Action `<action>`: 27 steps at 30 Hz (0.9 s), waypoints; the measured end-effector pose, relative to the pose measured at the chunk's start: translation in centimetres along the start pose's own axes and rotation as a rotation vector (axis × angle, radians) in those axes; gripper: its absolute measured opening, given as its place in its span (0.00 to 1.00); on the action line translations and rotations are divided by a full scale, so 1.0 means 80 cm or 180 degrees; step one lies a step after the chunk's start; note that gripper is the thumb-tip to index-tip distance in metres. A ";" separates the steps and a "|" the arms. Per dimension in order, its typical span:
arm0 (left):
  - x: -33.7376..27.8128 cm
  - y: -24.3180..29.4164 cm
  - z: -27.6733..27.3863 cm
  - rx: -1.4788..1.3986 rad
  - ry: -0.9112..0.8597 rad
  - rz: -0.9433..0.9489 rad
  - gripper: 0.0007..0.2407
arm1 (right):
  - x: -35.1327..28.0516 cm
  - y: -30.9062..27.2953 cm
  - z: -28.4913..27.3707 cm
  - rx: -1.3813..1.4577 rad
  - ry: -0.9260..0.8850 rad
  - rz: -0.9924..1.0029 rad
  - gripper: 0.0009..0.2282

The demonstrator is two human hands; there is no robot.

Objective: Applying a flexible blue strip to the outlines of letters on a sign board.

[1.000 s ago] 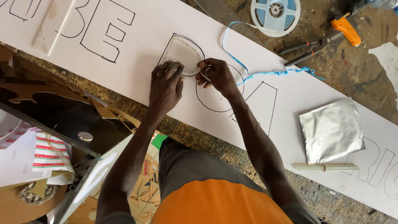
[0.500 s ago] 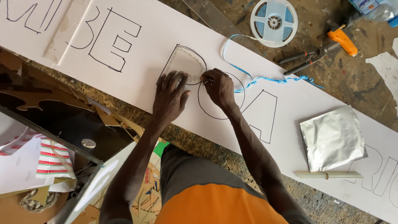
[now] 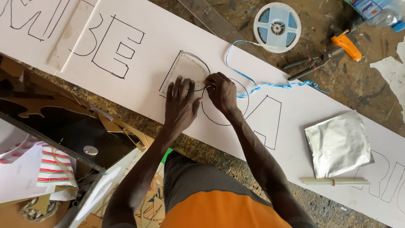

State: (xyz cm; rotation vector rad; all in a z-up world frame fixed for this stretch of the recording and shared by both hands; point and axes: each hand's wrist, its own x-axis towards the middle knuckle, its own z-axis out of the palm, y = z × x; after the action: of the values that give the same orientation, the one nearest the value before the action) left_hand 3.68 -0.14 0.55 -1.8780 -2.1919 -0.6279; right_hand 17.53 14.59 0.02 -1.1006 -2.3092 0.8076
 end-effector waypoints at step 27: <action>-0.040 -0.022 0.002 -0.2439 0.1788 -0.1938 0.22 | -0.018 0.009 0.004 0.0227 0.0632 -0.0966 0.02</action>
State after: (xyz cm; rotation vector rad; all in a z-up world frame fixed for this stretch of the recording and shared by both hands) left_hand 2.52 -3.12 -1.19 -0.9496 -2.2368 -2.0384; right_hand 18.52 13.73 -0.93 -0.7385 -2.1897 0.6279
